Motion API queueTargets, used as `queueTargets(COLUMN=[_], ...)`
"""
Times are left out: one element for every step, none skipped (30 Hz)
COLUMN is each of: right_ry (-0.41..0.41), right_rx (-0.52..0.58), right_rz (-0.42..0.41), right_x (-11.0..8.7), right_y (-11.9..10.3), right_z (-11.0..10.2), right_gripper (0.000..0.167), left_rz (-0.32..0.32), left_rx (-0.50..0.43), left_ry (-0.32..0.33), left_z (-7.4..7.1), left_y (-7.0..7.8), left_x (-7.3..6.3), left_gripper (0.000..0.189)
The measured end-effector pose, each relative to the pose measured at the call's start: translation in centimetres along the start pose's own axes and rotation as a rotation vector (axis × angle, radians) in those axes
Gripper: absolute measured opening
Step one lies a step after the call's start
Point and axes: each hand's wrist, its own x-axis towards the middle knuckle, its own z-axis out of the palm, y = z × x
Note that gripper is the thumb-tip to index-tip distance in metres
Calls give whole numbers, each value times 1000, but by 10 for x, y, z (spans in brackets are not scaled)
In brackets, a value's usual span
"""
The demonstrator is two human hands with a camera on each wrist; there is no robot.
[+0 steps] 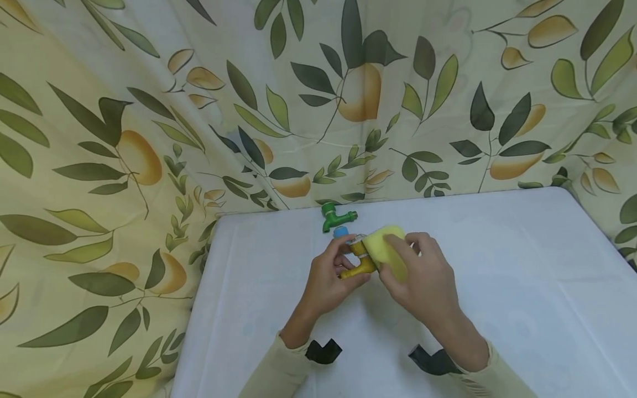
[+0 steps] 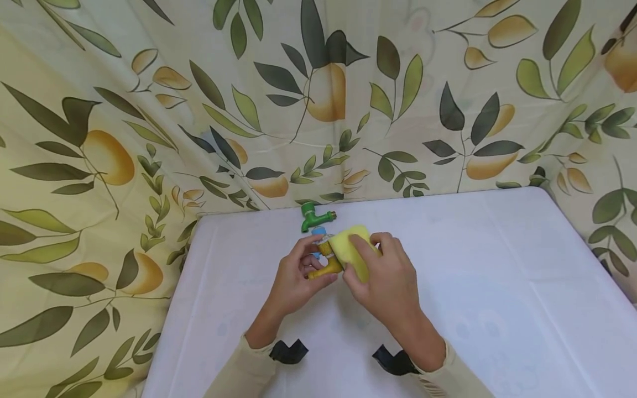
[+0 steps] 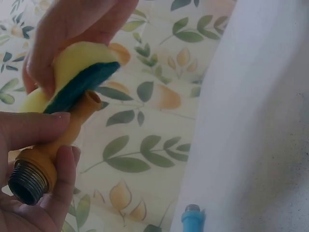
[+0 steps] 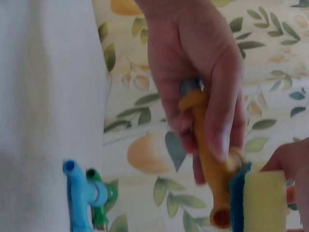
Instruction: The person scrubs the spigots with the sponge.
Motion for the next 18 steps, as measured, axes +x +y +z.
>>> queueTargets(right_ry=[-4, -11, -19, -22, -23, -23, -15, -6, -2, 1, 1, -1, -2, -2, -2, 2, 4, 8], right_rx=[4, 10, 12, 13, 14, 12, 7, 8, 12, 26, 40, 52, 66, 82, 97, 112, 121, 131], right_rz=[-11, -32, -57, -74, -87, -91, -85, -72, -55, -39, -29, -19, -8, 6, 23, 35, 44, 51], right_x=[0, 1, 1, 2, 3, 5, 6, 8, 9, 10, 9, 9, 9, 8, 7, 7, 6, 6], right_y=[-1, -1, -2, -2, -2, -2, -2, -1, -1, 0, 0, 0, 1, 1, 1, 0, -1, -2], right_z=[0, -1, -1, -2, -2, -3, -3, -3, -3, -3, -3, -3, -3, -4, -4, -4, -5, -5], right_gripper=[43, 43, 42, 42, 41, 41, 41, 41, 41, 42, 42, 43, 43, 43, 43, 43, 44, 44], left_rz=[4, 10, 16, 19, 22, 24, 25, 30, 39, 47, 54, 58, 61, 65, 69, 70, 75, 82], left_rx=[-13, -18, -24, -31, -39, -55, -82, -125, -181, -252, -337, -423, -511, -591, -653, -708, -750, -773], left_ry=[1, 0, -4, -11, -24, -42, -64, -94, -131, -173, -221, -269, -318, -365, -404, -436, -459, -470], left_z=[0, 0, -1, -1, -2, -3, -4, -6, -9, -12, -15, -18, -21, -24, -26, -27, -28, -28], left_y=[0, 0, 1, 1, 0, 0, 0, -1, -2, -4, -6, -9, -11, -14, -17, -20, -22, -24], left_x=[0, 0, 0, 0, 1, 1, 1, 1, 0, 0, 0, 0, 0, -1, -1, 0, 0, 0], left_gripper=[75, 75, 75, 75, 75, 75, 75, 75, 77, 79, 81, 83, 86, 87, 89, 91, 93, 96])
